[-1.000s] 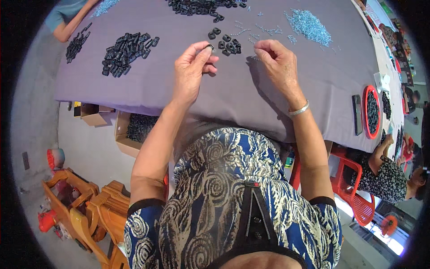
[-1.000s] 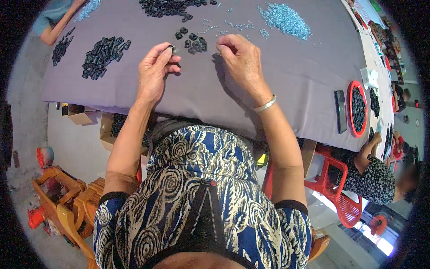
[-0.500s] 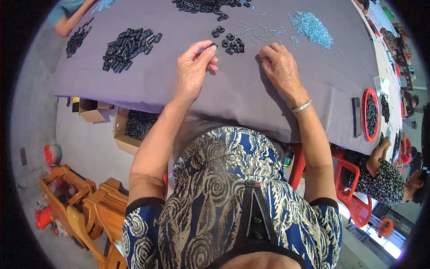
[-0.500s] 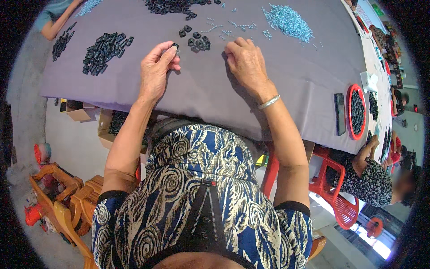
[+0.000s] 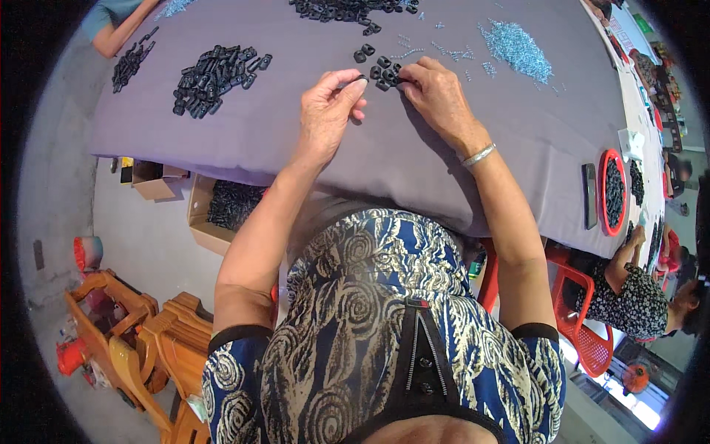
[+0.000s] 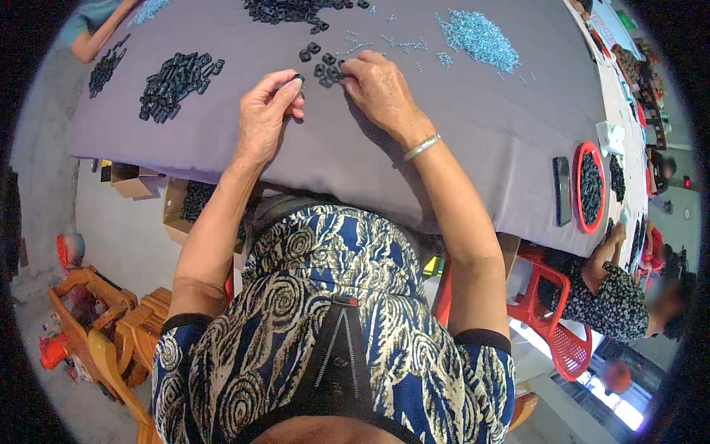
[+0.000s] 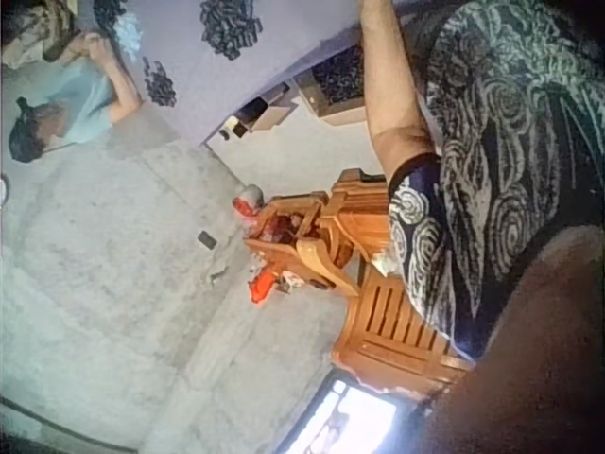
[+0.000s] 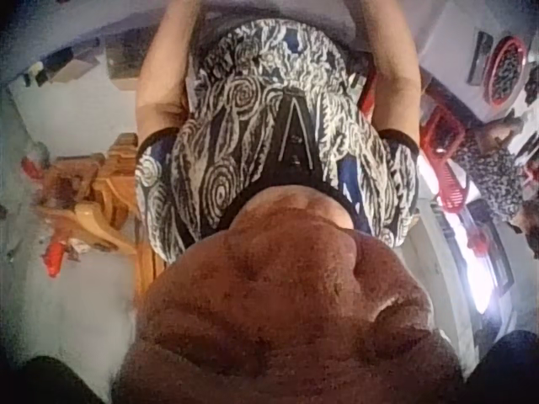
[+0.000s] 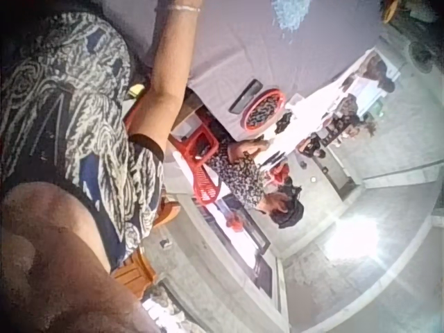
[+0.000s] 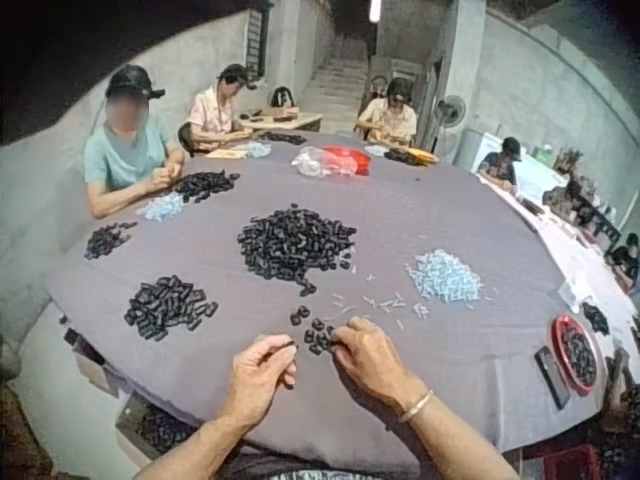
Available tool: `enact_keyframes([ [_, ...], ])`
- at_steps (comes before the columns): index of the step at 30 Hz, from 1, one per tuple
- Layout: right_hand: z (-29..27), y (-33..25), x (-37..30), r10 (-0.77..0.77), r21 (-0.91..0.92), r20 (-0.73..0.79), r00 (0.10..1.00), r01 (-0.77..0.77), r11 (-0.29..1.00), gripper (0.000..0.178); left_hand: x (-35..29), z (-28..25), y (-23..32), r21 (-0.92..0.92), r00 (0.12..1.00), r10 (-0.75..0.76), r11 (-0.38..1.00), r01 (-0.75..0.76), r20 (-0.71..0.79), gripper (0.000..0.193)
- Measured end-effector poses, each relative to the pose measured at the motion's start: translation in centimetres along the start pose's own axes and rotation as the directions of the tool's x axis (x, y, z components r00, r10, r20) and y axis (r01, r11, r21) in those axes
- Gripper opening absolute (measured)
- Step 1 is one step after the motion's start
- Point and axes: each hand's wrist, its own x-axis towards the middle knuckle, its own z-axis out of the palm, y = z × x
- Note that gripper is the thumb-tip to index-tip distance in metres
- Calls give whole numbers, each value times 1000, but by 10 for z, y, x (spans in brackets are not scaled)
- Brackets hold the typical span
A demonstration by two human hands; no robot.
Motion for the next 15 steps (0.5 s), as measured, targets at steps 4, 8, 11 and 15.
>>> enact_keyframes([
  [4,-8,-2,-6,51,104,4,999,-51,993,14,-2,2,1,15,999,28,999,-28,29,20],
  [8,-19,-14,-15,136,330,-48,989,-113,937,10,-5,5,-1,48,997,-2,999,-2,76,19],
  [11,-27,-23,-20,97,274,-22,995,-87,958,7,-8,8,0,44,994,-30,999,25,104,18],
  [15,-24,-24,-34,61,222,121,991,-87,971,8,-9,9,0,126,990,5,992,-23,140,17],
])
